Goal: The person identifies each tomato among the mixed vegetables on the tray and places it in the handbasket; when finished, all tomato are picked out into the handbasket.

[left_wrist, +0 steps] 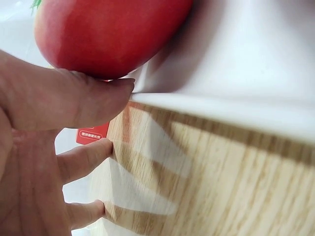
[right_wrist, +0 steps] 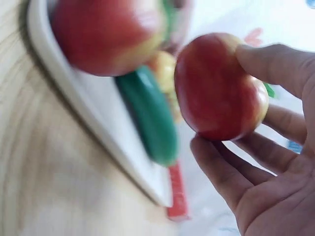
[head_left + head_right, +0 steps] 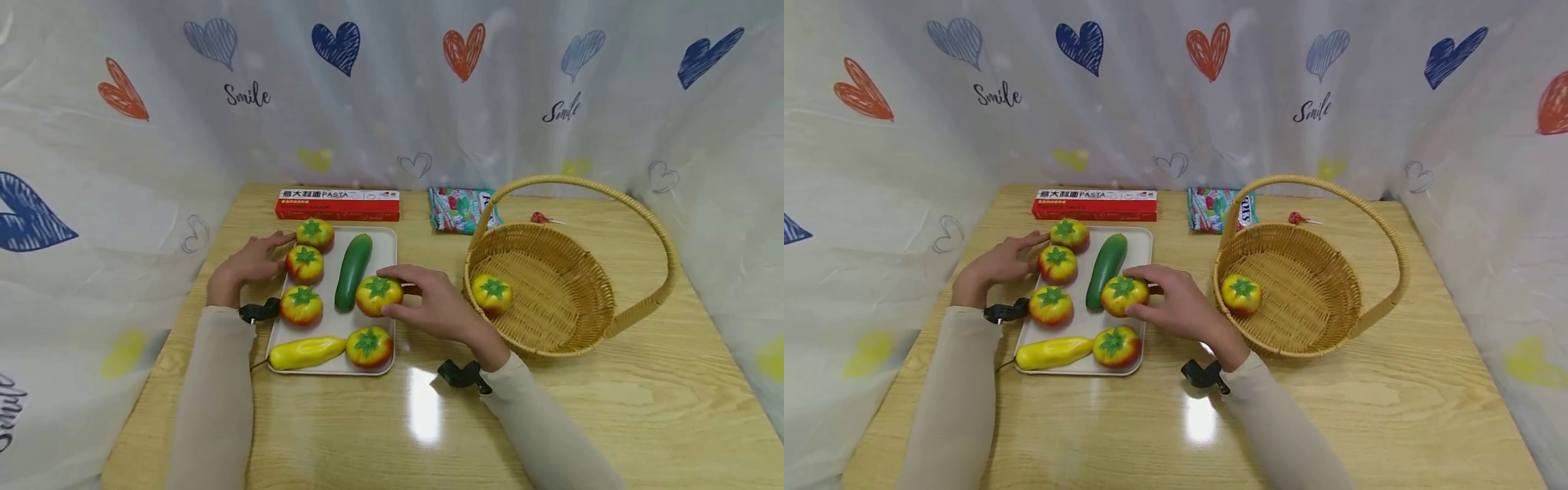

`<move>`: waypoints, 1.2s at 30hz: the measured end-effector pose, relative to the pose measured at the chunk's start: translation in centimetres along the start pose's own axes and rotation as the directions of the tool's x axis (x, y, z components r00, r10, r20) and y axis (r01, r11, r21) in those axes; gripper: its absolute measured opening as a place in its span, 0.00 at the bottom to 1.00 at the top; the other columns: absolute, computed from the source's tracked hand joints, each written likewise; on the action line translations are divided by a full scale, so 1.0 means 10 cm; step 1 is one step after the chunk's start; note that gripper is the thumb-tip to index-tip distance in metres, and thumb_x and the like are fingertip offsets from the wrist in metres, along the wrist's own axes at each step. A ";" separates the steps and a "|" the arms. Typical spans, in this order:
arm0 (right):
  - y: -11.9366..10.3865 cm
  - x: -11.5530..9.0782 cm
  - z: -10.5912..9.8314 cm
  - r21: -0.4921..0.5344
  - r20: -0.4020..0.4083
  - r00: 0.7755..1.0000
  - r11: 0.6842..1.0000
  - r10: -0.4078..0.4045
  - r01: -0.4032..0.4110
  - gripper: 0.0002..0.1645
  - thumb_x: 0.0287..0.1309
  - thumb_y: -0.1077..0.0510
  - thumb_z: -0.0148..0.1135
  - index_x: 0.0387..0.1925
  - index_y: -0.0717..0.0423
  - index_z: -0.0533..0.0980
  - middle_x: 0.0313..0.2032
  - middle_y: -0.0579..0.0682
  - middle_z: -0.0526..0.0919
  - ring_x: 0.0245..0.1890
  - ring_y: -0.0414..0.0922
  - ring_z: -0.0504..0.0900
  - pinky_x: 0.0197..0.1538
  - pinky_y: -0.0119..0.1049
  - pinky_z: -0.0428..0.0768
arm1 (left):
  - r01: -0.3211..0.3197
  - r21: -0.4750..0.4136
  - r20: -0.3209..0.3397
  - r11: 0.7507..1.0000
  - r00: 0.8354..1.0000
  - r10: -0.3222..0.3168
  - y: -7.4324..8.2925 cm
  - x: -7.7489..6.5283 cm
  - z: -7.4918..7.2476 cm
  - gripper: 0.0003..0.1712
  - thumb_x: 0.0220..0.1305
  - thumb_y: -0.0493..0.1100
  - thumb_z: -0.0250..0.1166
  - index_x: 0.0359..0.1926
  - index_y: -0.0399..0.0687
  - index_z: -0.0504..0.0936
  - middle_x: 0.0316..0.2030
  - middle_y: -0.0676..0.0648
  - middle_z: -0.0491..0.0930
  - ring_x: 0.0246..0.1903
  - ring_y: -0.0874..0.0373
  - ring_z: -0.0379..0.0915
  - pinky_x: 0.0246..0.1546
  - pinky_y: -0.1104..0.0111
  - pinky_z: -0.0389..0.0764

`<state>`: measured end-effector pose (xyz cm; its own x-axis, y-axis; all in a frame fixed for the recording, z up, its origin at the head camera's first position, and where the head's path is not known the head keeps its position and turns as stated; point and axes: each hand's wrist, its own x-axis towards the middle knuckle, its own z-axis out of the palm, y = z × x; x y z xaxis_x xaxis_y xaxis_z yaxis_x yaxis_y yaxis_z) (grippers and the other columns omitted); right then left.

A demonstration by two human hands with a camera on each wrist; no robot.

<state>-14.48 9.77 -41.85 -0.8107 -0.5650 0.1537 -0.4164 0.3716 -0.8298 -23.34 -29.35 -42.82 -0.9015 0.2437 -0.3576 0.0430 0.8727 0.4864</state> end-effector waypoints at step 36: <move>0.33 -1.45 -1.13 -0.187 -0.173 0.946 0.934 0.274 -0.305 0.31 0.67 0.53 0.78 0.70 0.50 0.82 0.65 0.60 0.86 0.58 0.58 0.91 0.55 0.39 0.92 | 0.003 -0.017 -0.002 1.000 1.000 -0.003 0.01 0.05 0.02 0.45 0.72 0.41 0.60 0.87 0.48 0.58 0.86 0.27 0.45 0.82 0.14 0.29 0.77 0.20 0.39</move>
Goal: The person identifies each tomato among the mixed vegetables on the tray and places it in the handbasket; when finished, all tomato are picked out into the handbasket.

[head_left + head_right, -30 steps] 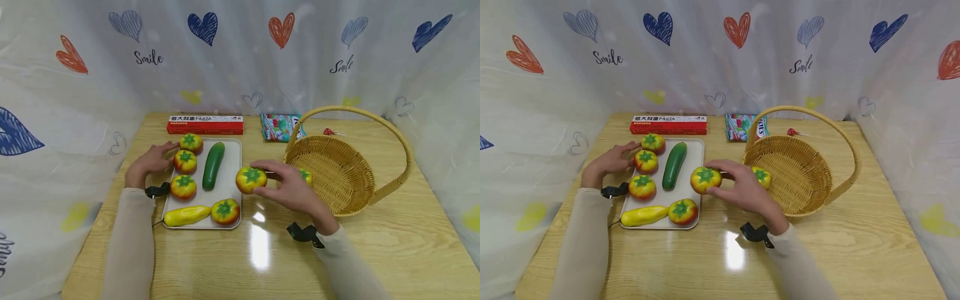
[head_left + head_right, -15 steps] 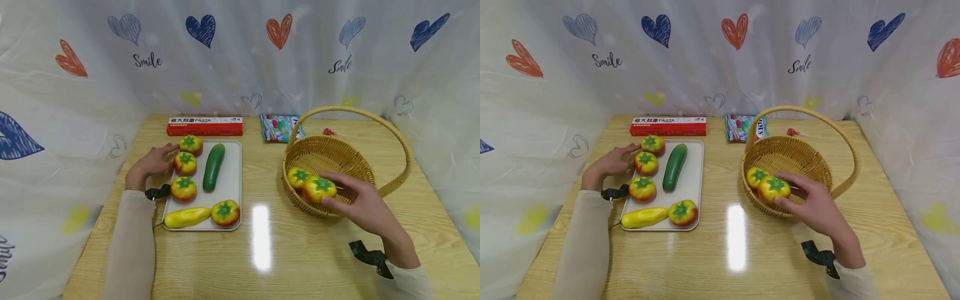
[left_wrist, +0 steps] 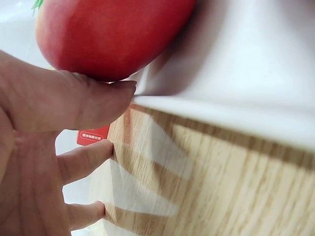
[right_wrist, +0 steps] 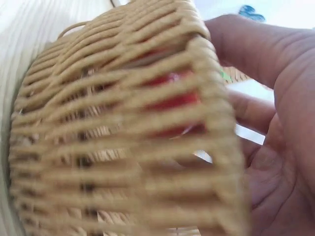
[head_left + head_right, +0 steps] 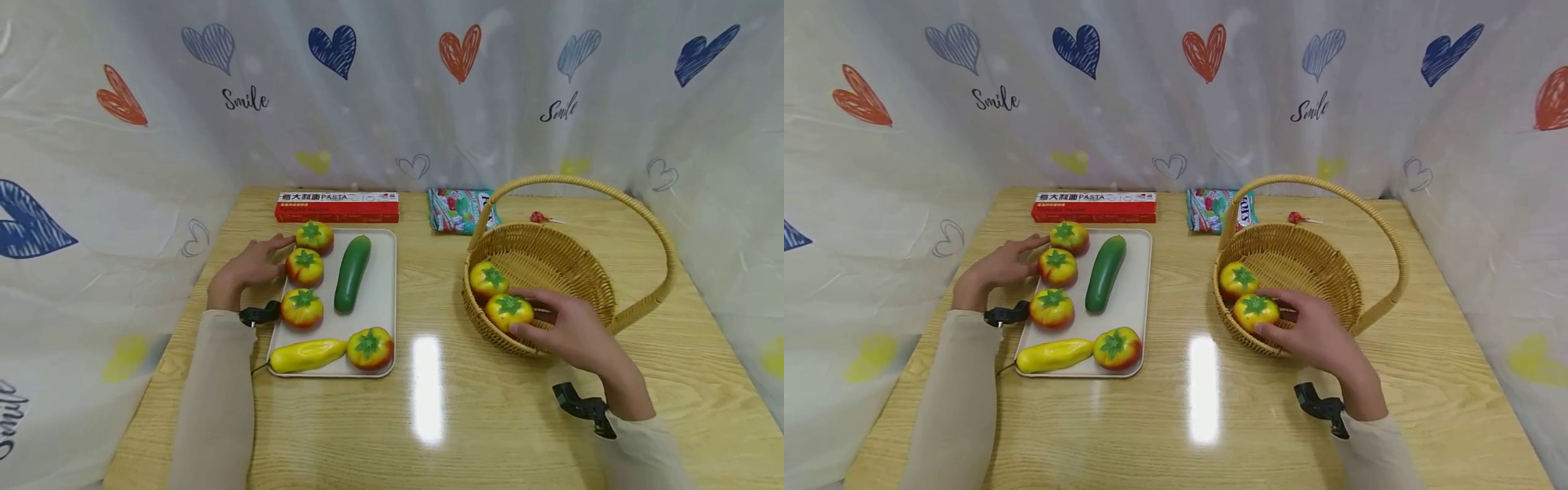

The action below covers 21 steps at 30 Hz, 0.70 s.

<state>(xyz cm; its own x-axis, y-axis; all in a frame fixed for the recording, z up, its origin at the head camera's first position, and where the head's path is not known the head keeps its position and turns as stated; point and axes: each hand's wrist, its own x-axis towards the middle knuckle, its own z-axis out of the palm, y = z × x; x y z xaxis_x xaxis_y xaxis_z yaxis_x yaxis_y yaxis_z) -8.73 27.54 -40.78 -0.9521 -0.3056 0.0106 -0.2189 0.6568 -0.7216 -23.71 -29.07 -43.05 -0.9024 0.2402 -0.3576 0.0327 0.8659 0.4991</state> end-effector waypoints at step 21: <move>-0.09 0.19 0.08 -0.092 -0.157 0.987 0.995 0.034 -0.049 0.39 0.65 0.48 0.80 0.74 0.52 0.77 0.66 0.65 0.85 0.63 0.69 0.86 0.61 0.64 0.86 | -0.013 0.018 -0.019 1.000 1.000 0.014 -0.01 0.04 0.01 0.45 0.71 0.41 0.60 0.87 0.46 0.60 0.85 0.26 0.48 0.84 0.22 0.39 0.83 0.29 0.33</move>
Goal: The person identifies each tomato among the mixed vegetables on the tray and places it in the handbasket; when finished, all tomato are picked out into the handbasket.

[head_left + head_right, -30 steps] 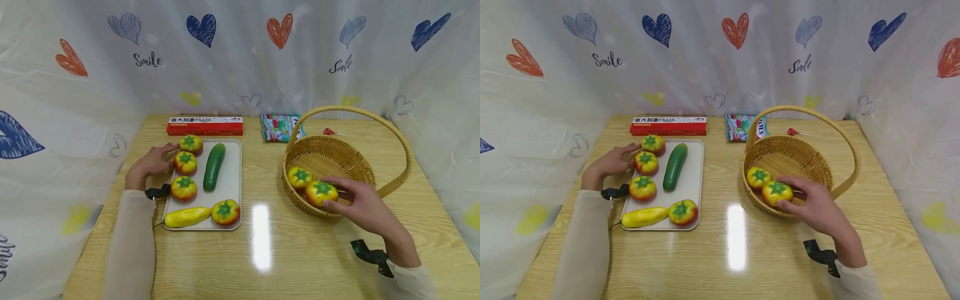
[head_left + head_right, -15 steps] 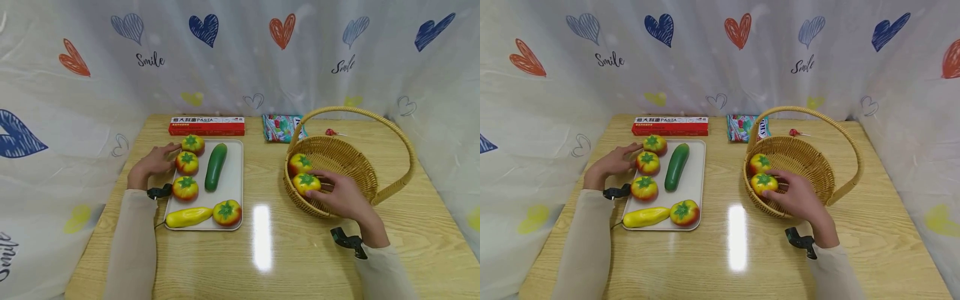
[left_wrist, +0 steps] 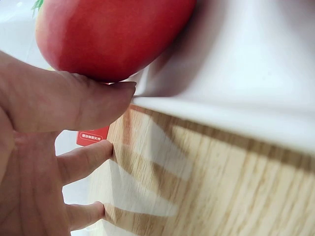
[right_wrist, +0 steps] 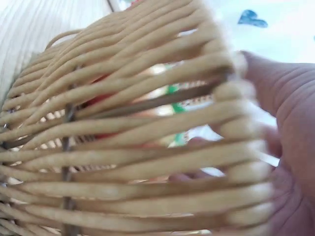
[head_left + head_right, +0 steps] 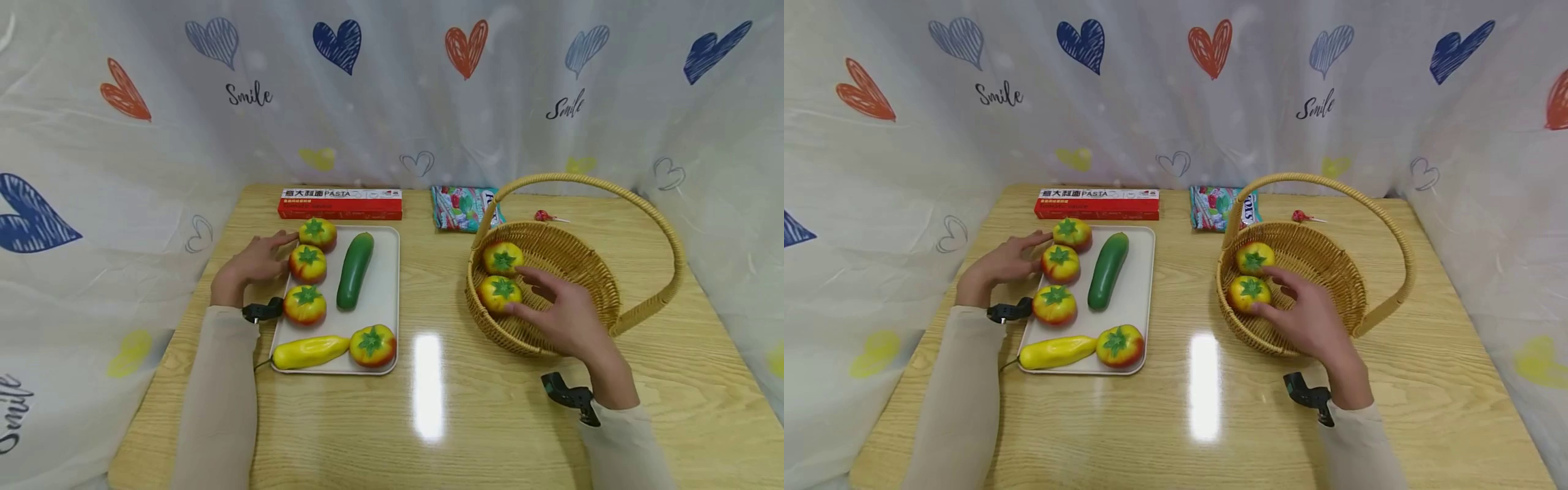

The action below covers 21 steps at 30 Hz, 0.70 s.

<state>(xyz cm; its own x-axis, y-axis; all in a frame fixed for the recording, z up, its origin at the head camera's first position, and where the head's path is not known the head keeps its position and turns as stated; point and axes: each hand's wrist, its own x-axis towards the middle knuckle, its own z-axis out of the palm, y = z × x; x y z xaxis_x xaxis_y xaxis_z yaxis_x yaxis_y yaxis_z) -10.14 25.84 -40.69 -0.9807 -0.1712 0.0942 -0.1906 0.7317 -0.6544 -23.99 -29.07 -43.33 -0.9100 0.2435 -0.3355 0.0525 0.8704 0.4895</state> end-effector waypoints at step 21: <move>-0.77 0.30 0.78 0.309 0.226 0.859 0.870 -0.459 0.384 0.41 0.60 0.51 0.84 0.73 0.50 0.80 0.68 0.50 0.86 0.66 0.55 0.87 0.69 0.50 0.85 | 0.010 -0.015 0.012 1.000 1.000 -0.009 0.00 -0.03 -0.01 0.44 0.74 0.41 0.58 0.88 0.50 0.57 0.87 0.28 0.45 0.83 0.17 0.31 0.80 0.24 0.35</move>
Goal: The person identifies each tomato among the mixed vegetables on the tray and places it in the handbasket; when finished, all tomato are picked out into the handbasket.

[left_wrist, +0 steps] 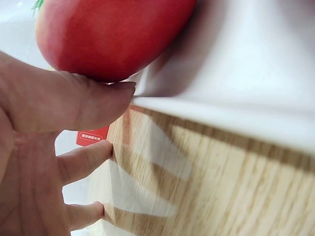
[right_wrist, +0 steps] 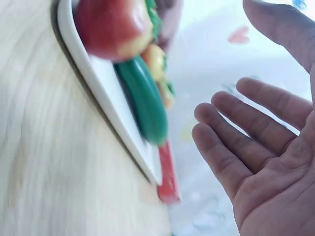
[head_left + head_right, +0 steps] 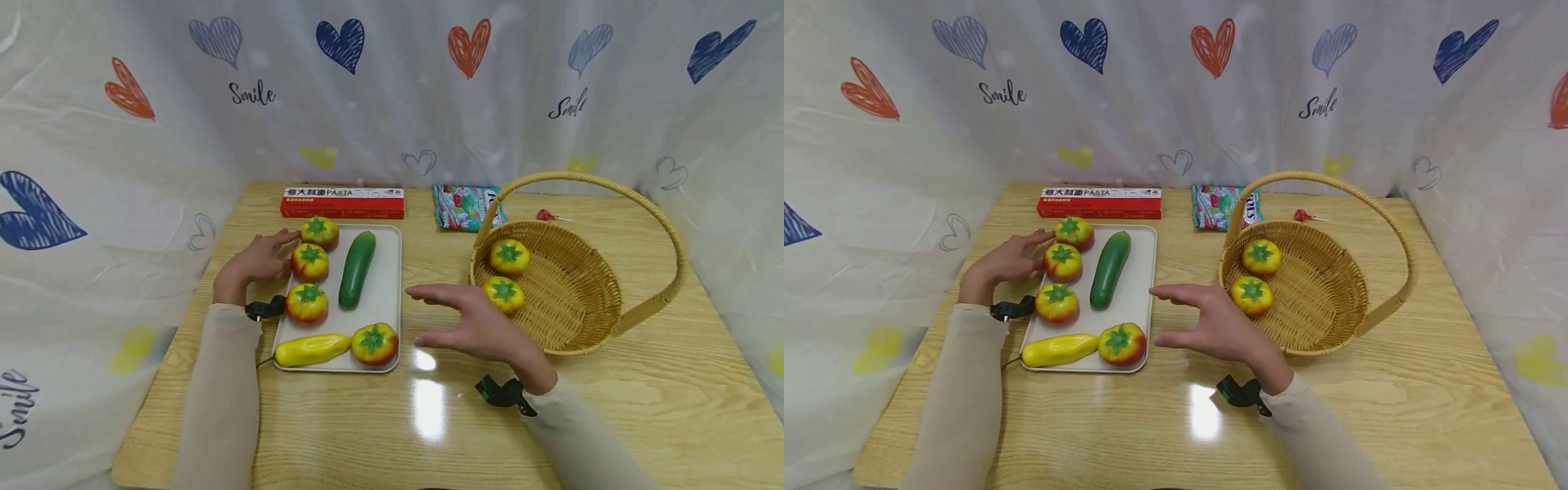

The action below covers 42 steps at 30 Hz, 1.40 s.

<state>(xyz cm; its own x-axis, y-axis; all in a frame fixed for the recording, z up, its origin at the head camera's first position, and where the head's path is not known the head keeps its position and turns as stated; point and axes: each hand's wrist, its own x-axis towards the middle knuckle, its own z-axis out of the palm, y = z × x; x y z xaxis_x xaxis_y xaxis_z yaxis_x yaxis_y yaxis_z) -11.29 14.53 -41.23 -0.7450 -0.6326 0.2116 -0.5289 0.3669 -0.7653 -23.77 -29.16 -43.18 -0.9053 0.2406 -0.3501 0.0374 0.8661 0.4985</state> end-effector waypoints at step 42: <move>-0.06 0.09 0.20 0.072 0.053 0.998 0.997 0.026 -0.029 0.35 0.64 0.53 0.81 0.70 0.47 0.81 0.68 0.45 0.85 0.65 0.43 0.86 0.68 0.45 0.86 | 0.026 -0.010 0.009 1.000 1.000 -0.026 0.00 0.02 0.00 0.44 0.74 0.41 0.59 0.88 0.51 0.57 0.87 0.29 0.45 0.84 0.18 0.27 0.80 0.24 0.34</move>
<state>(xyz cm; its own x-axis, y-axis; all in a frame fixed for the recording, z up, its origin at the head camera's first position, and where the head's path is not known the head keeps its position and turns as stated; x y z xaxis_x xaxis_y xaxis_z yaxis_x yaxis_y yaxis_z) -10.82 12.44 -41.80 -0.7358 -0.6582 0.1596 -0.4761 0.3351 -0.8131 -23.92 -29.06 -43.25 -0.9020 0.2218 -0.3705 0.0091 0.8676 0.4972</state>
